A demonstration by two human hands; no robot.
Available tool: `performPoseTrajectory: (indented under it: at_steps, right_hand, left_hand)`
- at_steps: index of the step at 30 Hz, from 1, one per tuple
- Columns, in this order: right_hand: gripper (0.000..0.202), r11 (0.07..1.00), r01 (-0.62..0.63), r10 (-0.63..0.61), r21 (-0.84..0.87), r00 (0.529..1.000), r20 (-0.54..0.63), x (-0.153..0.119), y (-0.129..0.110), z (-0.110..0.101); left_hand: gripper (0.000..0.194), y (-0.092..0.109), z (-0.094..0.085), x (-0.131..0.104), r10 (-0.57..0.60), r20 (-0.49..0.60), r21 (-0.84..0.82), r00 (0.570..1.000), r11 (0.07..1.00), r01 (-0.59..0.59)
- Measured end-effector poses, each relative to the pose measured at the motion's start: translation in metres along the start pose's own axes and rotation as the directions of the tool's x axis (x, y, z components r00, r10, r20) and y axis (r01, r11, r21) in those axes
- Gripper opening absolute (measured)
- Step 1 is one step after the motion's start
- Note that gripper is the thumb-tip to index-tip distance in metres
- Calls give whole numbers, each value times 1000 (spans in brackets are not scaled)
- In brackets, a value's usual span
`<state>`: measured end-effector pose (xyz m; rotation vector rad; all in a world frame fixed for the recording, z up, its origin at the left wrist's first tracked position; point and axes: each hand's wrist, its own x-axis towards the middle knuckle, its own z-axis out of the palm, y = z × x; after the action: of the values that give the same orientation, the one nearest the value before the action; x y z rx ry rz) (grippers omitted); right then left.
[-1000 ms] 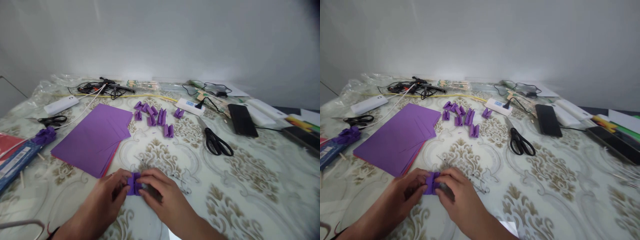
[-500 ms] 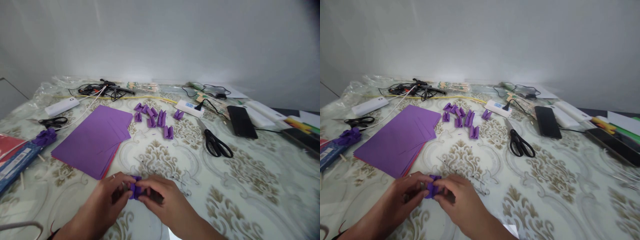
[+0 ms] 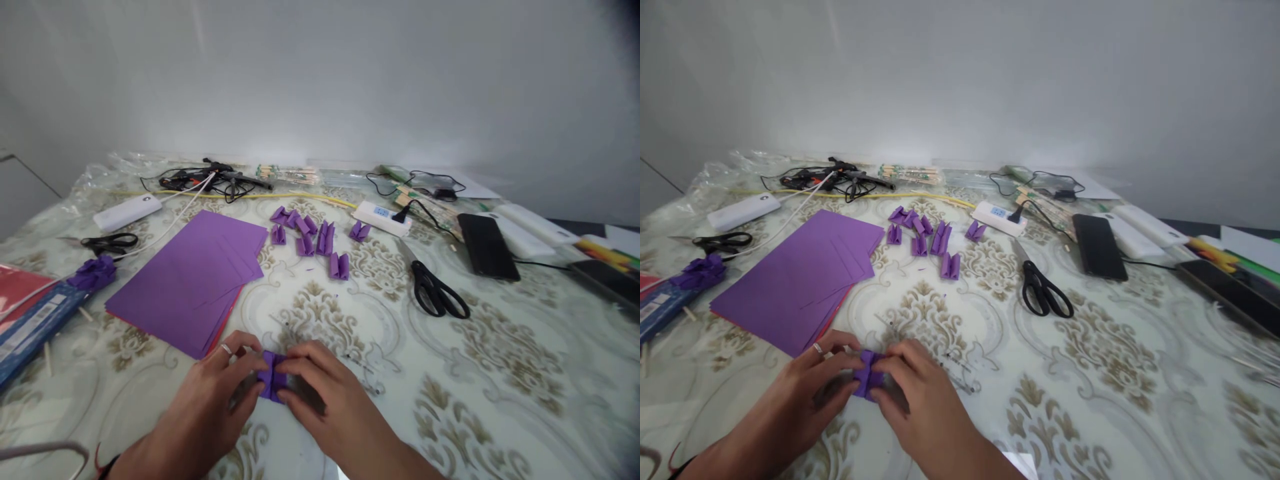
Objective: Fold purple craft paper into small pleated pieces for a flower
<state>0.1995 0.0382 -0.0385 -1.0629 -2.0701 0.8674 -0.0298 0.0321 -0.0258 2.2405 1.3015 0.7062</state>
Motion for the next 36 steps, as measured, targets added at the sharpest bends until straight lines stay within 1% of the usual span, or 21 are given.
performPoseTrajectory:
  at_steps: [5,8,10,13,16,17,18,19,20,22,25,28,32,36]
  right_hand:
    - [39,999,-34,34,-1,999,26,1,1,0]
    - [43,998,-65,64,9,997,43,2,1,0]
    - [44,998,-58,58,-3,997,45,1,1,0]
    - [46,999,-10,12,-48,999,34,0,3,1]
    - [43,996,15,-12,-85,999,37,-2,5,2]
    - [42,996,17,-13,-93,999,41,-2,5,2]
    - [40,995,20,-16,-100,999,45,-2,5,2]
    - [40,994,23,-18,-107,999,49,-2,5,2]
    - [40,993,30,-24,-115,998,51,-2,4,2]
    - [39,990,52,-45,-132,998,53,-1,3,0]
    - [40,985,71,-62,-159,996,65,-1,3,-1]
    - [44,983,69,-58,-169,996,69,0,3,-1]
    - [28,988,62,-56,-143,998,42,1,3,-1]
    - [27,994,20,-16,-107,999,43,2,0,-3]
  left_hand:
    - [35,-5,5,-3,42,-41,7,998,999,-41]
    - [40,-9,6,-4,94,-32,21,995,995,-93]
    - [41,-10,5,-3,112,-26,38,993,993,-111]
    - [41,-9,2,0,141,-16,67,990,988,-139]
    - [42,-7,-2,2,132,26,104,991,986,-134]
    - [42,-6,-4,2,97,56,127,994,986,-104]
    - [38,-5,-5,3,119,41,141,992,982,-124]
    - [37,-4,-6,3,91,63,152,994,983,-100]
    - [33,-3,-8,4,111,69,160,991,980,-121]
    - [29,-2,-10,4,104,90,176,990,977,-119]
    - [33,0,-12,5,55,129,179,990,981,-77]
    - [36,1,-13,5,58,140,158,988,984,-80]
    - [35,1,-11,6,80,145,149,986,984,-101]
    - [32,1,-10,6,78,129,115,989,989,-93]
